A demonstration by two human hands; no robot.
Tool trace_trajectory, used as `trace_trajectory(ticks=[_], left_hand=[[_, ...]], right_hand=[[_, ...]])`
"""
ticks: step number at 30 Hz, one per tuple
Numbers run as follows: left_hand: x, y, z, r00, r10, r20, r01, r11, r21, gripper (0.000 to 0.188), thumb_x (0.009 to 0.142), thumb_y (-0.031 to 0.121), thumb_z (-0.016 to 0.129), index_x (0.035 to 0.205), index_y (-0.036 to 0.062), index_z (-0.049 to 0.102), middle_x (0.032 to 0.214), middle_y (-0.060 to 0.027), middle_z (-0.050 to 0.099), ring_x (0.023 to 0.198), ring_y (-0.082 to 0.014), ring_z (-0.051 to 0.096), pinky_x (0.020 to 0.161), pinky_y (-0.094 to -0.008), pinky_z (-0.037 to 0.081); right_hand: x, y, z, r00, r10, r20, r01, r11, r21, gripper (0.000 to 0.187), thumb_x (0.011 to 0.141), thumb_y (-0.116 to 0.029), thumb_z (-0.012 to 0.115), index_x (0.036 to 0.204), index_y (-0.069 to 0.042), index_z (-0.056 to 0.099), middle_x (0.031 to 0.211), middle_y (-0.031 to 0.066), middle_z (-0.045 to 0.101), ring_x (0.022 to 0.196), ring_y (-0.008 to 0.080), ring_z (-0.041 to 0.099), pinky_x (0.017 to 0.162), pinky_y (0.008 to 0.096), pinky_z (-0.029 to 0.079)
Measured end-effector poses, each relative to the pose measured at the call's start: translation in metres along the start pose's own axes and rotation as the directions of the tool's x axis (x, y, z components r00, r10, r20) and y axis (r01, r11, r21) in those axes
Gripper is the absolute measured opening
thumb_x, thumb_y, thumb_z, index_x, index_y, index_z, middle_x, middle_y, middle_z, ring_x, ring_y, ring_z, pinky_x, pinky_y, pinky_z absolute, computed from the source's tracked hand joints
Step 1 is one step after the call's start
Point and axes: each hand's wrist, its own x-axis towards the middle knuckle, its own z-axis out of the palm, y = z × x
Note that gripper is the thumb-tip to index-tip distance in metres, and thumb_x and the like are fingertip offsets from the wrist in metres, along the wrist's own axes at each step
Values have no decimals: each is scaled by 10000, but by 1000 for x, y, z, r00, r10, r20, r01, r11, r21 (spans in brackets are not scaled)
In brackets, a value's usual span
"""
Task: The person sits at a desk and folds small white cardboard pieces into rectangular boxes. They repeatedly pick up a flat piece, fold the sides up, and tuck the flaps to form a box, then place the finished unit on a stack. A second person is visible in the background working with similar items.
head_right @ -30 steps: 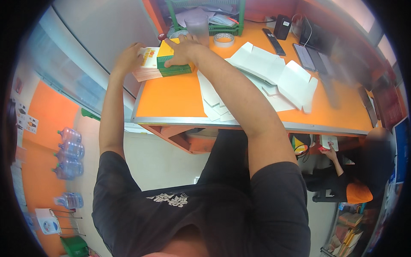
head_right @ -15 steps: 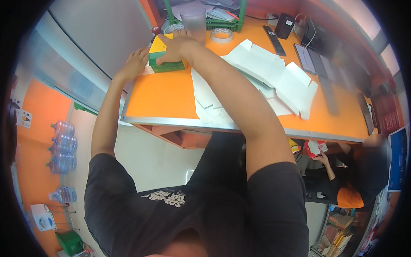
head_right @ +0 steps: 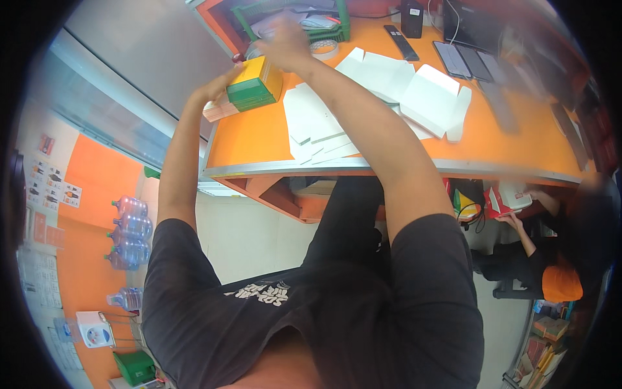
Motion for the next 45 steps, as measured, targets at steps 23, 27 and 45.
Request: trace_trajectory(ticks=[23,27,45], left_hand=[[-28,60,20,914,-400,-66,403,914,35,908,799,806,483,1460,185,467,1545,-159,373,1458,-366,245,1101,-665,187],[-16,86,23,934,-357,1,355,931,78,926,769,815,509,1483,230,437,1544,-124,388,1452,-333,286,1111,-598,254],[44,25,30,993,-85,-84,87,996,21,863,798,805,518,1271,97,655,1299,-161,613,1227,-262,550,1068,-371,349]], right_hand=[[-23,-8,-85,976,126,-178,-53,928,370,577,889,-257,717,1327,38,484,1252,210,614,1130,255,610,919,338,502],[-117,-14,-152,970,-218,-111,240,937,255,1011,630,-395,907,1381,-19,345,1299,200,556,1203,328,571,1033,399,439],[-309,-157,-255,702,-700,-135,712,686,146,1007,606,-326,949,1345,25,362,1266,233,571,1143,307,614,952,402,511]])
